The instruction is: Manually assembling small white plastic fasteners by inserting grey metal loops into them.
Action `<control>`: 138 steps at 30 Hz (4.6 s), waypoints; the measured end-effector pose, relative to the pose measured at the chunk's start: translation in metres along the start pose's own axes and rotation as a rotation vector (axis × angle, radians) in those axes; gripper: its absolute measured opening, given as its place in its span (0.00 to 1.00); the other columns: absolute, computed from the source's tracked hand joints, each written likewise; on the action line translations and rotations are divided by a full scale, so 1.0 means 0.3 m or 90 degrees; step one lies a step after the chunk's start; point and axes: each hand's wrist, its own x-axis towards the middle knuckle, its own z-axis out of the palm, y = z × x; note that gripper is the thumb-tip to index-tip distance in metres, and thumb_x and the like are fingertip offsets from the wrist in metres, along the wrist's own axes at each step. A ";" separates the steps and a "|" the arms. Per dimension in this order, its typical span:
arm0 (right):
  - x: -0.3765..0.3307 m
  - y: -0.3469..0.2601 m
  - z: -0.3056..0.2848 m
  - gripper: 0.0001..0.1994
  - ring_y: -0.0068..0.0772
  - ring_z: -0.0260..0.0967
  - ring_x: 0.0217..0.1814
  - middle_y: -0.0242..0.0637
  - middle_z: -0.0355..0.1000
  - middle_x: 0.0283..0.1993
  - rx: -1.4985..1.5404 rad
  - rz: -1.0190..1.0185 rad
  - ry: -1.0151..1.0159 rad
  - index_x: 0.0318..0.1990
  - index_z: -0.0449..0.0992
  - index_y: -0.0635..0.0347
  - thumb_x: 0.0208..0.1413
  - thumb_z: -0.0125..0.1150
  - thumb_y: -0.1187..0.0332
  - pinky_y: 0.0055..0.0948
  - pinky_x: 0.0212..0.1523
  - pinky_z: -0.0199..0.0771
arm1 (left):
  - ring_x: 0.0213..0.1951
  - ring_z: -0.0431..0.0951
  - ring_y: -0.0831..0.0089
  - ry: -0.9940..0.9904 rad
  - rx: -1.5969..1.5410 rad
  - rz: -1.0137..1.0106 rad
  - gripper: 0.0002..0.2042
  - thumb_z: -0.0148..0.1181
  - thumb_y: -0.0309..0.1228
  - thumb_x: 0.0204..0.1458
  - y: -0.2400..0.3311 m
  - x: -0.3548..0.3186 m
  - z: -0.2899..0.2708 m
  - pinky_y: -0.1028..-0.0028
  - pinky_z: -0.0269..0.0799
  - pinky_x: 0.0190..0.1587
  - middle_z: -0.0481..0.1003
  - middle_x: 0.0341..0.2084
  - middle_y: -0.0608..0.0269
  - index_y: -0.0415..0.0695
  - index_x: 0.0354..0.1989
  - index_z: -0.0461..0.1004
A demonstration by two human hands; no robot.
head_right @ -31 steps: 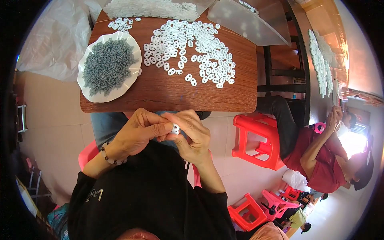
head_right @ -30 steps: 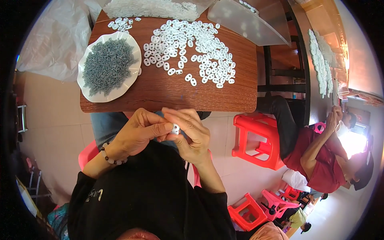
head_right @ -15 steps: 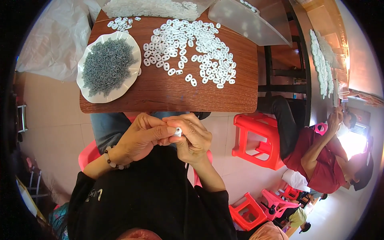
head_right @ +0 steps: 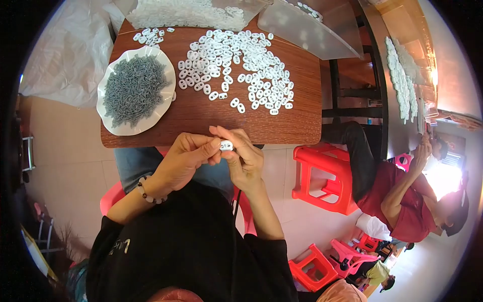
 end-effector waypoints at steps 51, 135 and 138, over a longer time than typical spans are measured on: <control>0.154 -0.095 -0.138 0.11 0.22 0.71 0.43 0.37 0.76 0.41 -0.210 -0.053 0.039 0.44 0.76 0.67 0.52 0.59 0.76 0.22 0.44 0.71 | 0.25 0.64 0.84 0.015 -0.072 -0.015 0.10 0.53 0.30 0.57 -0.078 -0.066 -0.028 0.83 0.61 0.31 0.68 0.22 0.73 0.35 0.36 0.77; 0.045 -0.051 0.100 0.08 0.15 0.70 0.35 0.31 0.76 0.33 0.113 0.200 -0.092 0.42 0.77 0.68 0.56 0.60 0.75 0.15 0.37 0.68 | 0.25 0.70 0.89 0.223 0.467 0.347 0.06 0.62 0.25 0.53 -0.027 -0.085 -0.142 0.86 0.65 0.25 0.77 0.25 0.68 0.35 0.34 0.78; 0.048 -0.045 0.108 0.08 0.14 0.69 0.33 0.31 0.76 0.32 0.114 0.211 -0.097 0.41 0.78 0.68 0.55 0.62 0.75 0.15 0.35 0.67 | 0.27 0.77 0.75 0.236 0.492 0.331 0.06 0.61 0.26 0.52 -0.026 -0.098 -0.135 0.77 0.71 0.30 0.78 0.26 0.55 0.35 0.34 0.77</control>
